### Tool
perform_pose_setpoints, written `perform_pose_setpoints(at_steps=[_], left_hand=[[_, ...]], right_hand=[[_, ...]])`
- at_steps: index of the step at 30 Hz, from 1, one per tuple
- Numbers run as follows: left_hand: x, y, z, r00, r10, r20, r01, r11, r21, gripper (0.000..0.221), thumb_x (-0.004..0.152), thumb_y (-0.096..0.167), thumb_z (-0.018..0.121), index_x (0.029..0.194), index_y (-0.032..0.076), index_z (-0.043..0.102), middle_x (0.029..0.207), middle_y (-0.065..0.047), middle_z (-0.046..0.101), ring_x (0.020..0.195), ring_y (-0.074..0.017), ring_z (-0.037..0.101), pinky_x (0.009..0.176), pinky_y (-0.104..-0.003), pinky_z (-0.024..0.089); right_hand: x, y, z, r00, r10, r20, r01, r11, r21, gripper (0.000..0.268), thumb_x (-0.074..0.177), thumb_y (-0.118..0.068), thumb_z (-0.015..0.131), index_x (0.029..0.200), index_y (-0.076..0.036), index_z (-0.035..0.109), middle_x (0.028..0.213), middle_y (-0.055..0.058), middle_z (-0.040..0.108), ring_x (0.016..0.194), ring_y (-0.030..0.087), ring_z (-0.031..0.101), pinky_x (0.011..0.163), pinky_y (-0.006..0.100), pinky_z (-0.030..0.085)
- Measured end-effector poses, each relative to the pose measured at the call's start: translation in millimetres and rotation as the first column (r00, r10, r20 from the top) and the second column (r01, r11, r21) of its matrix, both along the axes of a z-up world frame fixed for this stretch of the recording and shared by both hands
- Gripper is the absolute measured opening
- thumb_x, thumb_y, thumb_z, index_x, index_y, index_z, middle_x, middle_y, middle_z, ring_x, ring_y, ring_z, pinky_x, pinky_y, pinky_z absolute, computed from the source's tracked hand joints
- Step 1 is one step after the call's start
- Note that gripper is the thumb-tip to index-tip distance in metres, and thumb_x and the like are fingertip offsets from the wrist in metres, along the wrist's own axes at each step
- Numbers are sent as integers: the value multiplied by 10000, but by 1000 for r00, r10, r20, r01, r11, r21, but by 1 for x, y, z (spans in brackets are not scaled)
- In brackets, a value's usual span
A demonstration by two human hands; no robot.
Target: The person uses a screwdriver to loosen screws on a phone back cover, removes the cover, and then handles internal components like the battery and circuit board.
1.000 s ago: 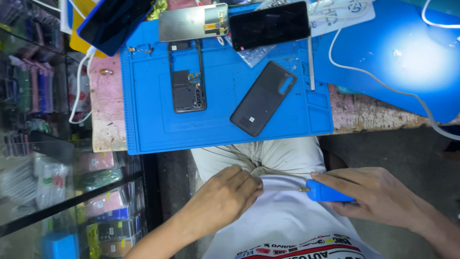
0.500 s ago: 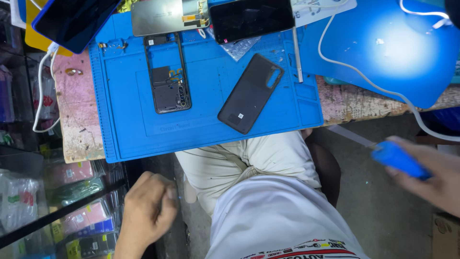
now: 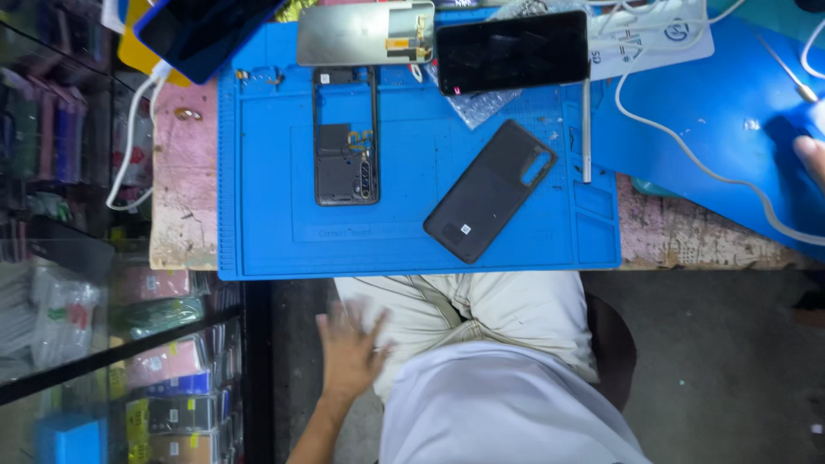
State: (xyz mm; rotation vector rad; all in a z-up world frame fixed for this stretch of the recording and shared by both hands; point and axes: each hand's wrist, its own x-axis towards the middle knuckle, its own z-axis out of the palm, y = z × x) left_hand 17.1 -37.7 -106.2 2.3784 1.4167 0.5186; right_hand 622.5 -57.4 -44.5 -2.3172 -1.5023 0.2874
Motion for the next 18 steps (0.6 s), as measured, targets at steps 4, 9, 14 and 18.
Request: perform_pose_setpoints(at_steps=[4,9,14,18], left_hand=[[-5,15,30,924,300,236,-358,896,262,417,900,96,673,1308,39,611,1355,-175,589,1242,-385,547,1059,-502,420],[97,35,124,964,35,265,-138,915,379,464,886,198,797,1322,89,684,1269,-94,641,1166,-276,544,991,-425,408],[154,111,177,970,95,225,-142,969,200,777,812,382,831,1360,-59,502,1460,-294,454,1338,-450,400,1075,-547,338],[160,122,176,952,154,264,-103,975,-197,534,884,323,783,1259,17,555,1282,-214,607,1213,-379,559,1045,-494,437]], right_hand=[[-36,16,7,999,38,0,-38,997,70,304,944,-172,750,1211,-45,681,1037,151,714,819,233,703,778,378,576],[-97,16,25,981,192,19,-191,954,229,284,920,-158,754,1178,-56,692,1074,140,715,831,228,693,777,375,573],[-177,-3,51,876,475,82,-465,788,405,265,897,-145,757,1144,-67,704,1110,129,715,843,223,683,775,372,569],[-210,4,74,844,527,102,-503,712,490,251,878,-134,761,1118,-76,713,1140,121,716,852,219,674,774,369,566]])
